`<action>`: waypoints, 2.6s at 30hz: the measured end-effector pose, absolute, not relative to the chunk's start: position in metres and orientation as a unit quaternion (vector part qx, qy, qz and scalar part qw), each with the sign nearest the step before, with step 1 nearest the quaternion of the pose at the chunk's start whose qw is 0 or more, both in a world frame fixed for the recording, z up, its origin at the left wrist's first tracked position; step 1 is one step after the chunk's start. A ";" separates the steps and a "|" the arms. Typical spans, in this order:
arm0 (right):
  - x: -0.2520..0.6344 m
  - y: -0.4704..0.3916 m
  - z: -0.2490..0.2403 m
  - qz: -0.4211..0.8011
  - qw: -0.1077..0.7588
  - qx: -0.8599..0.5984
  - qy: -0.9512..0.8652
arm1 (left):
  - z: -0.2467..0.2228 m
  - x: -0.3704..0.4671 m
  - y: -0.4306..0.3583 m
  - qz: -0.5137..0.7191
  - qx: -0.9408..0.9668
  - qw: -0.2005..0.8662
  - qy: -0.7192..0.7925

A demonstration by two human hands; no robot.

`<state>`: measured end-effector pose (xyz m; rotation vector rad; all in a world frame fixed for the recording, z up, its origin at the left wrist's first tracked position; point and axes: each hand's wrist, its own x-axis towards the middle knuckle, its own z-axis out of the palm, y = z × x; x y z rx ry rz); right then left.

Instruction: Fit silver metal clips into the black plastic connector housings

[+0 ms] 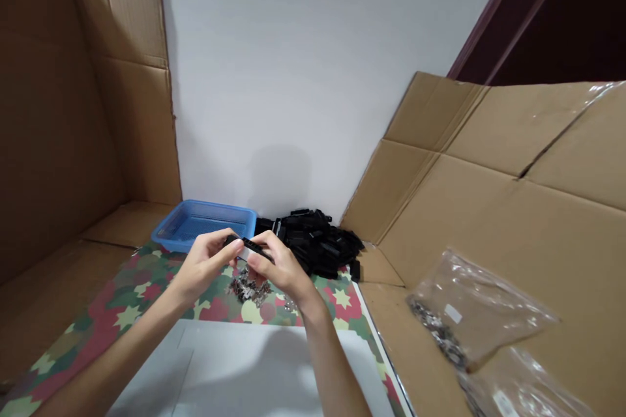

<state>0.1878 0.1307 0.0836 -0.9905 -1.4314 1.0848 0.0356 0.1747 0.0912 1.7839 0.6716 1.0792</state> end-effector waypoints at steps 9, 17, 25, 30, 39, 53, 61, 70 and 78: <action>0.187 0.128 0.078 0.416 0.516 -0.453 -0.596 | 0.094 0.036 0.176 0.438 0.742 0.431 0.269; 0.192 0.132 0.075 0.411 0.531 -0.455 -0.585 | 0.093 0.036 0.178 0.438 0.750 0.405 0.285; 0.193 0.130 0.077 0.430 0.521 -0.440 -0.592 | 0.091 0.037 0.179 0.446 0.734 0.430 0.279; 0.194 0.130 0.073 0.399 0.533 -0.432 -0.608 | 0.090 0.037 0.178 0.429 0.732 0.451 0.276; 0.189 0.128 0.075 0.380 0.530 -0.436 -0.620 | 0.089 0.040 0.174 0.431 0.732 0.452 0.274; 0.194 0.131 0.069 0.386 0.583 -0.422 -0.578 | 0.093 0.028 0.175 0.459 0.821 0.257 0.221; 0.193 0.130 0.066 0.377 0.611 -0.394 -0.574 | 0.093 0.029 0.162 0.453 0.867 0.067 0.197; 0.193 0.129 0.067 0.365 0.602 -0.412 -0.578 | 0.094 0.032 0.163 0.448 0.865 0.111 0.196; 0.192 0.127 0.063 0.314 0.601 -0.438 -0.590 | 0.094 0.034 0.166 0.427 0.818 0.328 0.204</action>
